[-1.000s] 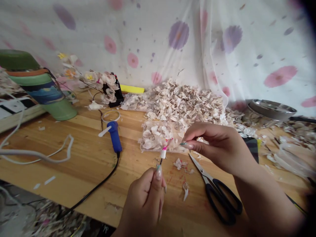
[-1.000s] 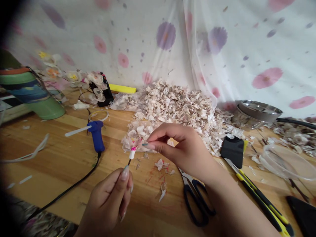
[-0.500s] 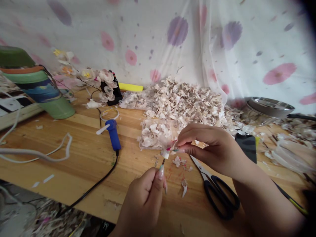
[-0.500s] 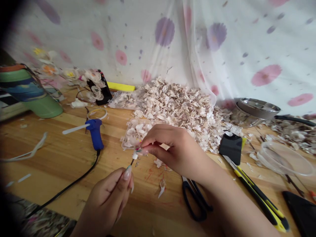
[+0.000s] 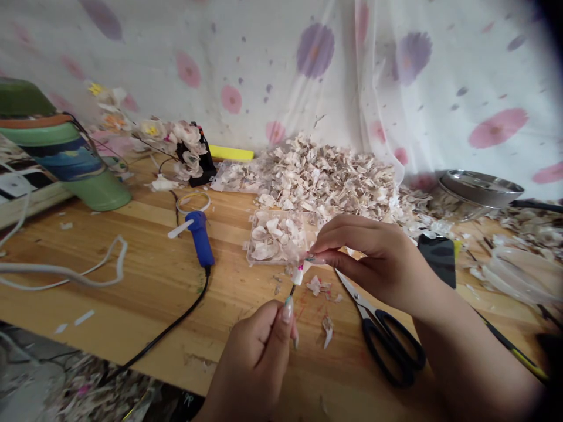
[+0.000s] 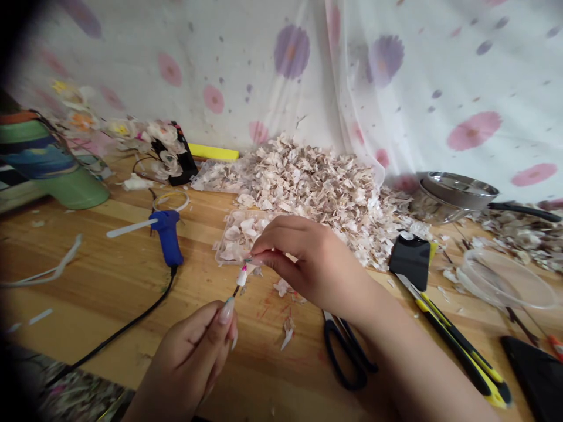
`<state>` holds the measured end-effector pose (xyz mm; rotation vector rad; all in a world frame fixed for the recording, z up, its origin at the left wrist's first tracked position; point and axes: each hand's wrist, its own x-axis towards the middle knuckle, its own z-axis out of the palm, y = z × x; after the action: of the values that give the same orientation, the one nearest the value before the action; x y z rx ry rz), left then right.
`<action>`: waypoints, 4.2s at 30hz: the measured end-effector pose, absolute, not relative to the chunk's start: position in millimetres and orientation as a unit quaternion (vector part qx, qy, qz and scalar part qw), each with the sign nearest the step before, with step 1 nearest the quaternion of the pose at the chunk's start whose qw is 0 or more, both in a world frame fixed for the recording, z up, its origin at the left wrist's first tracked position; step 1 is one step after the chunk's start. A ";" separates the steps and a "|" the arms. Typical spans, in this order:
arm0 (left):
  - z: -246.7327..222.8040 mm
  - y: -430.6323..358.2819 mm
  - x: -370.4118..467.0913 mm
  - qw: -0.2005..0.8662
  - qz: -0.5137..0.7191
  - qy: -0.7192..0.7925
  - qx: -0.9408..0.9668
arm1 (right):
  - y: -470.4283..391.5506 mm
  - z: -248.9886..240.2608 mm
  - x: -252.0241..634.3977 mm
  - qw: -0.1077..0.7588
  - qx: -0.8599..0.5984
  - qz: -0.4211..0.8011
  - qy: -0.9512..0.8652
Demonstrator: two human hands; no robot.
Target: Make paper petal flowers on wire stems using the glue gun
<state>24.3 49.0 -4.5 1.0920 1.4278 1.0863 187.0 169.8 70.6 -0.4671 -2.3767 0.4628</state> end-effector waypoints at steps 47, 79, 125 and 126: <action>-1.4 47.7 27.2 0.544 0.434 0.575 0.430 | 172.2 69.6 187.9 0.366 -0.196 0.134 -0.899; 28.4 40.0 27.3 0.575 0.513 0.587 0.249 | 148.0 59.4 169.7 0.438 -0.120 0.130 -0.881; 22.9 35.9 30.1 0.522 0.541 0.592 0.290 | 136.9 62.6 171.9 0.458 -0.105 -0.021 -0.882; 24.2 35.9 29.8 0.534 0.538 0.593 0.273 | 137.0 63.2 172.3 0.456 -0.107 -0.025 -0.883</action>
<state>29.8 35.9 24.2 0.6499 1.4121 1.2824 172.3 137.0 63.2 -0.2628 -2.1776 -0.0625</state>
